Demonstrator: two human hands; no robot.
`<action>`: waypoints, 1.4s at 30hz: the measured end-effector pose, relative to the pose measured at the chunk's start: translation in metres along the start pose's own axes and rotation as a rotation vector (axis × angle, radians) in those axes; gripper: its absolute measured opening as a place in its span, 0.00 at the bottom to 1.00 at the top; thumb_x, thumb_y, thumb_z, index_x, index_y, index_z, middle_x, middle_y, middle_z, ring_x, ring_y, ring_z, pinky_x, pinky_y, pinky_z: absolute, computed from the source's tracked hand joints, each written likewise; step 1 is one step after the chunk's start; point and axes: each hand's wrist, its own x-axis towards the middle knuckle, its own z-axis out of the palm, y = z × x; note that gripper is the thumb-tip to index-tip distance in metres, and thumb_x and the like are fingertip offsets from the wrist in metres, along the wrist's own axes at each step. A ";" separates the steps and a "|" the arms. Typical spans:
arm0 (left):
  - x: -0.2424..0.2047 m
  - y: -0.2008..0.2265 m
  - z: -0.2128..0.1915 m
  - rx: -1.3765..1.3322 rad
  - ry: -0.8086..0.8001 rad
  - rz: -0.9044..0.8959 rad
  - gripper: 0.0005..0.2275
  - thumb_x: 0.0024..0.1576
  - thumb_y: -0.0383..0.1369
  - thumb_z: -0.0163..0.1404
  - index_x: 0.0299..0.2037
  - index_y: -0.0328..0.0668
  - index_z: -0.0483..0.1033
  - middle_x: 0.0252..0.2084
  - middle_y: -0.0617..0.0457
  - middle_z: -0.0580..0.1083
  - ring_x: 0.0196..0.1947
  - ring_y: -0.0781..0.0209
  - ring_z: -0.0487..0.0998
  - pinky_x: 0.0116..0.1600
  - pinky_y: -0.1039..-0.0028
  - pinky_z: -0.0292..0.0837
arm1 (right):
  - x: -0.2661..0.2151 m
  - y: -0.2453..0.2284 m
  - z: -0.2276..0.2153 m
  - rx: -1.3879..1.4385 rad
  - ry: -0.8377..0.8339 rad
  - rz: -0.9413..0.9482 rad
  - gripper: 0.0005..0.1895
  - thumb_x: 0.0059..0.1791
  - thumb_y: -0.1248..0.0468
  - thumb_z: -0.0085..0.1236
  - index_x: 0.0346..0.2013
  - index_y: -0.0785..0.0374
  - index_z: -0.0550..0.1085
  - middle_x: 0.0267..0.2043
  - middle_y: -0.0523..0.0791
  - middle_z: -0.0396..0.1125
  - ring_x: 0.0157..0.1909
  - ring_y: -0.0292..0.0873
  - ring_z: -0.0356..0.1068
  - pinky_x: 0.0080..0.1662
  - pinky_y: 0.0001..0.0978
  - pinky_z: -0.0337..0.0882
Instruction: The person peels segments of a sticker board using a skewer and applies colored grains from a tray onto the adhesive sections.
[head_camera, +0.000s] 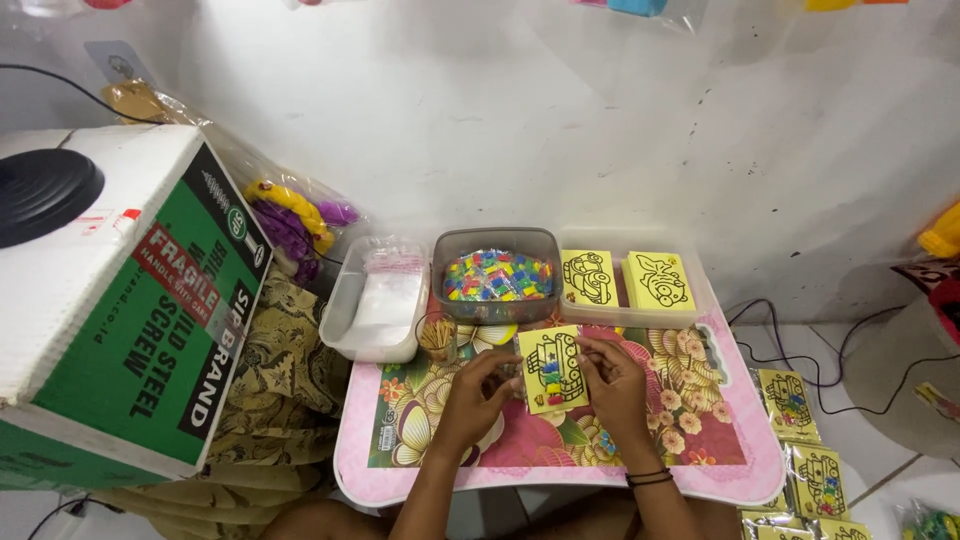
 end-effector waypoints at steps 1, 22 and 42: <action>0.000 -0.001 0.000 0.002 -0.002 0.002 0.13 0.55 0.28 0.57 0.50 0.41 0.80 0.46 0.56 0.77 0.29 0.70 0.71 0.34 0.79 0.67 | 0.000 0.000 0.000 0.002 0.003 -0.001 0.16 0.48 0.77 0.57 0.51 0.70 0.78 0.39 0.45 0.73 0.32 0.32 0.67 0.34 0.18 0.70; 0.003 -0.030 0.010 -0.010 -0.089 -0.080 0.06 0.55 0.28 0.58 0.40 0.37 0.84 0.30 0.57 0.75 0.25 0.69 0.67 0.32 0.79 0.63 | 0.001 -0.021 -0.131 -0.079 0.311 0.182 0.17 0.49 0.74 0.57 0.53 0.65 0.78 0.34 0.48 0.73 0.28 0.36 0.65 0.30 0.20 0.68; 0.000 -0.027 0.023 0.158 -0.038 -0.191 0.08 0.61 0.23 0.50 0.42 0.23 0.80 0.42 0.45 0.81 0.38 0.59 0.79 0.46 0.75 0.73 | -0.064 0.005 -0.384 -0.102 0.704 0.138 0.15 0.52 0.76 0.51 0.51 0.66 0.76 0.41 0.42 0.71 0.40 0.31 0.65 0.47 0.17 0.67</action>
